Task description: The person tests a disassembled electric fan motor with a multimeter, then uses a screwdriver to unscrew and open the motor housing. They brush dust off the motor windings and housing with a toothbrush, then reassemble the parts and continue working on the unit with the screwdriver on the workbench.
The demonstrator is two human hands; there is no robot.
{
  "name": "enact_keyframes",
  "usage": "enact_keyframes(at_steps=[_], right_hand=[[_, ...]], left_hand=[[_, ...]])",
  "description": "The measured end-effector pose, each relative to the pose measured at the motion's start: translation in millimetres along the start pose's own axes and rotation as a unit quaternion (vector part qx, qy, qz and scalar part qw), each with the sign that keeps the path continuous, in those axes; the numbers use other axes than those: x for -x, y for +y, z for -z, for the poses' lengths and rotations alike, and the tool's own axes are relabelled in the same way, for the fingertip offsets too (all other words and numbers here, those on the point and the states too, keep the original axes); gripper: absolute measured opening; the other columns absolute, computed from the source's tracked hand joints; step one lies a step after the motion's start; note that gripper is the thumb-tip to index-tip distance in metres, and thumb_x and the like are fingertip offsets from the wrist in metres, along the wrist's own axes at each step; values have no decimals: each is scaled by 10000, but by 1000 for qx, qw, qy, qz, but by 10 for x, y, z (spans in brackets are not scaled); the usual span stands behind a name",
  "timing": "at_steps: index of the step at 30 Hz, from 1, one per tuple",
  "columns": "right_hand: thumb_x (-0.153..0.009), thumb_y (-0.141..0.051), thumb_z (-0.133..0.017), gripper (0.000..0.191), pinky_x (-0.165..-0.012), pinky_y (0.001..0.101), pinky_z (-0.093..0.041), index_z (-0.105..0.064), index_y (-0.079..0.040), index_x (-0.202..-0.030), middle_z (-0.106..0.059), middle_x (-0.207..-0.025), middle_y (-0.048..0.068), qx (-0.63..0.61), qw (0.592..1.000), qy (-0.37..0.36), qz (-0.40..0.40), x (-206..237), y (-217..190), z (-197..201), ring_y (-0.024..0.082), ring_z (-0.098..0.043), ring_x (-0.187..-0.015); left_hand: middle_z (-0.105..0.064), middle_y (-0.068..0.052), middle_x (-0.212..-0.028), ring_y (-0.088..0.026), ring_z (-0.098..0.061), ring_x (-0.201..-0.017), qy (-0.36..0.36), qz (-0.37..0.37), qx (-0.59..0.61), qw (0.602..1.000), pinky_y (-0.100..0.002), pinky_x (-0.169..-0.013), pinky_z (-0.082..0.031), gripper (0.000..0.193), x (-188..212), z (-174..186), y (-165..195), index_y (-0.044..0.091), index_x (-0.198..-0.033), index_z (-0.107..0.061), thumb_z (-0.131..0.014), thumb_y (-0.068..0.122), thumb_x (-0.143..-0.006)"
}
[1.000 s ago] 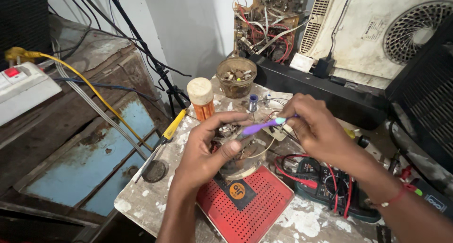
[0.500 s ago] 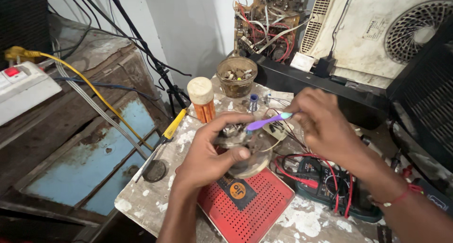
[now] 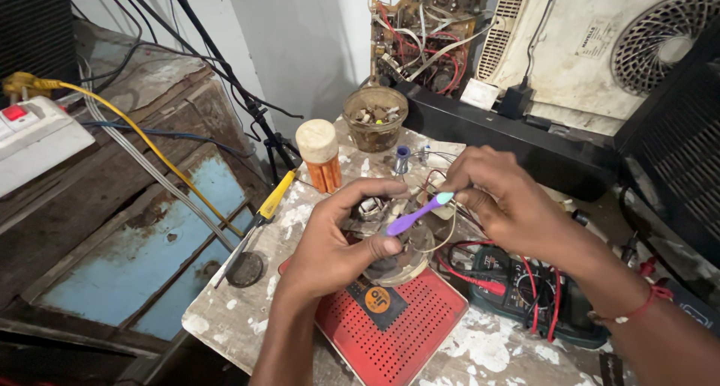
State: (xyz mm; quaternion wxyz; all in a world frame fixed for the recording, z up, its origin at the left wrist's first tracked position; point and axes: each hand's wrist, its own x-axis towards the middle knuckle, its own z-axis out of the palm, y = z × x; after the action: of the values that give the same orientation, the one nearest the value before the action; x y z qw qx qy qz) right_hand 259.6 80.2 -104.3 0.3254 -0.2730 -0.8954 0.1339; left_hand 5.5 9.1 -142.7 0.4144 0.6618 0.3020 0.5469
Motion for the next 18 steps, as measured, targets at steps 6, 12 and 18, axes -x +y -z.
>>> enact_keyframes(at_steps=[6,12,18], right_hand=[[-854,96,-592,239,-897,408,-319,-665,-91,-984,-592,-927,34,122,992,20,-27,-17,-26,115,213,-544,-967],[-798,137,-567,324,-885,385,-321,-688,-125,-947,-606,-938,13,123,992,-11,8,-29,-42,106,201,-533,-951],[-756,144,-539,380,-922,400,-323,-704,-122,-973,-602,-935,-4,161,986,4,33,-14,-40,175,194,-529,-978]], left_hand=[[-693,-99,-1357,-207,-617,-1326,6,8,11,1000,-364,-1182,-437,657,18,10,7,9,-1347,-648,-864,317,-809],[-687,-102,-1354,-208,-612,-1323,-1,14,20,1000,-368,-1178,-441,649,22,-11,2,12,-1343,-640,-882,230,-782],[-681,-96,-1375,-199,-611,-1324,-4,16,22,1000,-356,-1173,-443,635,13,-6,18,13,-1345,-635,-871,196,-785]])
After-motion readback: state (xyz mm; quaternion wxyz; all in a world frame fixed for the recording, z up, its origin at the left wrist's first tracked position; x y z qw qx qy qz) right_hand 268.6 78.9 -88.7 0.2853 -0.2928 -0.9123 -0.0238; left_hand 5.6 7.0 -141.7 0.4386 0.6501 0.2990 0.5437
